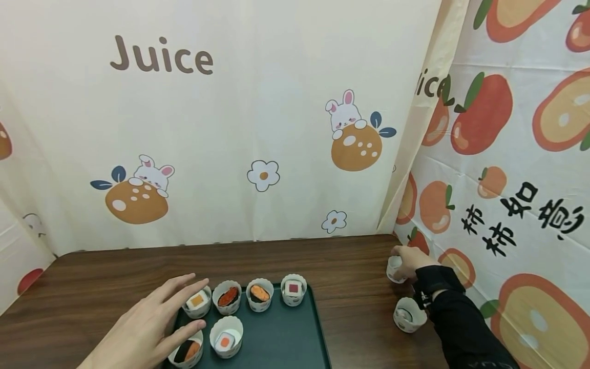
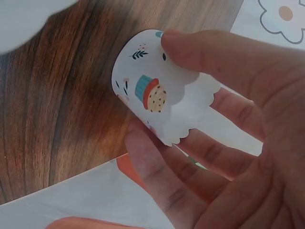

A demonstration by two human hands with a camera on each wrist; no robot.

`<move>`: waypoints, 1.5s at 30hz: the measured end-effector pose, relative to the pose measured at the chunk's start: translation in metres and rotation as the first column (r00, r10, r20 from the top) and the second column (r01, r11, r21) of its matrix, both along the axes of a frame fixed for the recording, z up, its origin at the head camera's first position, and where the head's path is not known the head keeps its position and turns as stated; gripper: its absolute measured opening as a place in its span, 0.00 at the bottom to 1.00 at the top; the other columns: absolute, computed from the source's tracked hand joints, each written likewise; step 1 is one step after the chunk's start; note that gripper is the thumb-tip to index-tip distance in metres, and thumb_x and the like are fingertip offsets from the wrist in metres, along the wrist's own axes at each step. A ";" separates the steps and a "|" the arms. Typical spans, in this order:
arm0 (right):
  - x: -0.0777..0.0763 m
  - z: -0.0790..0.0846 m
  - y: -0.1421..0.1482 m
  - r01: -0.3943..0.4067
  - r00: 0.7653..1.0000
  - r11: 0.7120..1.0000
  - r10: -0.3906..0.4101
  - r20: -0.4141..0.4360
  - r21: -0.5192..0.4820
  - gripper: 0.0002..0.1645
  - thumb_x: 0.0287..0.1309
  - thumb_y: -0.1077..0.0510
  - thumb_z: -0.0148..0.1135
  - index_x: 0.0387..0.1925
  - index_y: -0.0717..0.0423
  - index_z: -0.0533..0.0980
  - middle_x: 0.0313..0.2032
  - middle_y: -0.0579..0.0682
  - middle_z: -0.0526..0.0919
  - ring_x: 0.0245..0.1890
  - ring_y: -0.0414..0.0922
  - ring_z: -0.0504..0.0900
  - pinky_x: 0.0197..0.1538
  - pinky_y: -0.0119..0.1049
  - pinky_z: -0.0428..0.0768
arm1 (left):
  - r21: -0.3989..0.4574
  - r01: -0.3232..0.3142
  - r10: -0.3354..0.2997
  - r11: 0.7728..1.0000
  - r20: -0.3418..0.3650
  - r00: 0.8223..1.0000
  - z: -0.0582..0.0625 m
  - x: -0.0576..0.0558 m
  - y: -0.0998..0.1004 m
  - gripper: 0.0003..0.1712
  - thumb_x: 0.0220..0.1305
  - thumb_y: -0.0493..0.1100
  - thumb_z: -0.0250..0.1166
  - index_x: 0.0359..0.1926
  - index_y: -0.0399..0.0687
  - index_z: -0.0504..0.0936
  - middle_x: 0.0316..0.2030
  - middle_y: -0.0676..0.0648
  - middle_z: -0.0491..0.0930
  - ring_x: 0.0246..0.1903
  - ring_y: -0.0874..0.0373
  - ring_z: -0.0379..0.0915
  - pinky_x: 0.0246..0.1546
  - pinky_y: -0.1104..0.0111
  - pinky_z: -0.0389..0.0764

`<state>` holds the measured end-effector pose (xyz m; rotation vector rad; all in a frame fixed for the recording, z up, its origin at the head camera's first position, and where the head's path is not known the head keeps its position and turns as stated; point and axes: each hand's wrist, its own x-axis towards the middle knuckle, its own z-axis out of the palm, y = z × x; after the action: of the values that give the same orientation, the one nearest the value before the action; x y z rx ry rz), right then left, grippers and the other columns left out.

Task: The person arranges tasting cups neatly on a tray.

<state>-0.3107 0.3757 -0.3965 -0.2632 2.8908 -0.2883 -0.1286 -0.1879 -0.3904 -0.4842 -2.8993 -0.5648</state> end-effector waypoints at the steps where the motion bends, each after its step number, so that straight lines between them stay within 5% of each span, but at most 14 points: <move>1: 0.000 0.000 0.000 0.000 1.000 1.000 0.000 0.000 -0.004 0.35 0.51 0.58 0.83 0.57 0.69 0.78 0.57 0.76 0.81 0.47 0.61 0.83 0.47 0.54 0.83 | 0.002 0.001 -0.001 1.000 0.003 1.000 0.000 0.000 0.000 0.41 0.65 0.69 0.72 0.75 0.68 0.75 0.73 0.44 0.75 0.61 0.41 0.82 0.51 0.37 0.86; 11: 0.001 0.004 0.003 -0.022 0.999 1.000 0.022 -0.050 -0.010 0.33 0.52 0.58 0.82 0.56 0.68 0.79 0.58 0.77 0.81 0.54 0.70 0.83 0.54 0.63 0.84 | 0.009 -0.001 0.001 1.000 0.039 0.999 0.001 -0.001 0.000 0.41 0.64 0.68 0.74 0.75 0.69 0.75 0.74 0.45 0.74 0.62 0.42 0.81 0.51 0.38 0.87; 22: 0.011 0.026 -0.018 -0.115 0.984 0.993 0.112 -0.142 -0.013 0.33 0.54 0.59 0.80 0.59 0.69 0.77 0.54 0.71 0.85 0.48 0.62 0.86 0.50 0.59 0.85 | 0.026 0.016 -0.016 1.000 0.024 1.000 0.001 -0.001 -0.004 0.41 0.62 0.62 0.78 0.75 0.68 0.76 0.72 0.45 0.76 0.61 0.44 0.82 0.48 0.43 0.89; 36: 0.046 0.057 -0.054 -0.161 0.954 0.986 0.146 -0.262 -0.037 0.37 0.56 0.54 0.82 0.64 0.61 0.78 0.58 0.67 0.85 0.56 0.63 0.84 0.55 0.63 0.85 | 0.060 0.041 -0.044 0.997 0.047 0.998 0.000 -0.002 -0.002 0.42 0.62 0.64 0.77 0.75 0.70 0.75 0.72 0.46 0.75 0.60 0.45 0.82 0.46 0.44 0.90; 45: 0.068 0.065 -0.079 -0.229 0.918 0.970 0.190 -0.347 -0.076 0.38 0.54 0.53 0.84 0.63 0.59 0.78 0.54 0.63 0.86 0.48 0.55 0.85 0.48 0.55 0.88 | 0.088 0.042 -0.045 0.995 0.030 0.999 0.003 0.000 -0.004 0.41 0.62 0.61 0.79 0.75 0.71 0.75 0.72 0.47 0.75 0.61 0.44 0.81 0.46 0.43 0.90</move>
<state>-0.2429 0.2965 -0.3319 -0.7045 3.1453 -0.4080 -0.1283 -0.1917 -0.3872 -0.5317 -2.8854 -0.7089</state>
